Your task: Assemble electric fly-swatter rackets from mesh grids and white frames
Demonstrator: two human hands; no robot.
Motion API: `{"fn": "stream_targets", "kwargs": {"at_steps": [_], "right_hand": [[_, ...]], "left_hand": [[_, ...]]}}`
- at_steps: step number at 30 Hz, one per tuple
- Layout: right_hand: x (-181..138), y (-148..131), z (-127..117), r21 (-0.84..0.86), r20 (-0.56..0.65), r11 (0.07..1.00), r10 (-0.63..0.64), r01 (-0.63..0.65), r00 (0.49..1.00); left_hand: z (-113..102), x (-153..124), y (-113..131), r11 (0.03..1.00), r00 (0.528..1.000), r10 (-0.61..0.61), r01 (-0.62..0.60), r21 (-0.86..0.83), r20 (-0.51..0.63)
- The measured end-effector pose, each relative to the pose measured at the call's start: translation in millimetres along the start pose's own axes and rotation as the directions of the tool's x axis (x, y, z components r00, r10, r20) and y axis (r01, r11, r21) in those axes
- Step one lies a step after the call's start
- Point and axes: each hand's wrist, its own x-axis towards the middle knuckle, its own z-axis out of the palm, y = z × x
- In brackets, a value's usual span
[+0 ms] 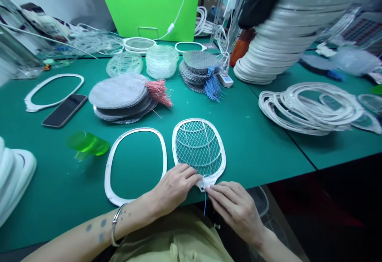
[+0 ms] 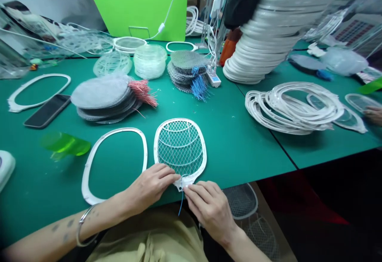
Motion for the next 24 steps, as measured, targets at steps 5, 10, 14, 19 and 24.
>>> {"fn": "stream_targets", "kwargs": {"at_steps": [5, 10, 14, 19, 24], "right_hand": [[1.4, 0.5, -2.0, 0.019, 0.04, 1.0, 0.01, -0.01, 0.999], [1.2, 2.2, -0.7, 0.05, 0.035, 0.999, 0.017, -0.019, 0.999], [-0.2, 3.0, -1.1, 0.076, 0.049, 0.997, 0.021, -0.025, 0.999], [5.5, 4.0, -2.8, 0.155, 0.098, 0.98, 0.108, -0.123, 0.989], [42.2, 19.2, -6.3, 0.092, 0.428, 0.792, 0.516, -0.603, 0.743]], "left_hand": [[-3.0, -1.4, -6.6, 0.986, 0.992, 0.127, -0.126, 0.112, 0.0], [-1.9, -5.5, -11.7, 0.973, 0.975, 0.204, -0.192, 0.128, -0.083], [0.1, -7.4, -14.6, 0.971, 0.974, 0.214, -0.204, 0.127, -0.079], [-6.2, -2.7, -12.1, 0.959, 0.978, 0.209, -0.205, 0.194, 0.001], [-12.8, 1.9, -8.2, 0.944, 0.968, 0.233, -0.249, 0.218, 0.095]]}}
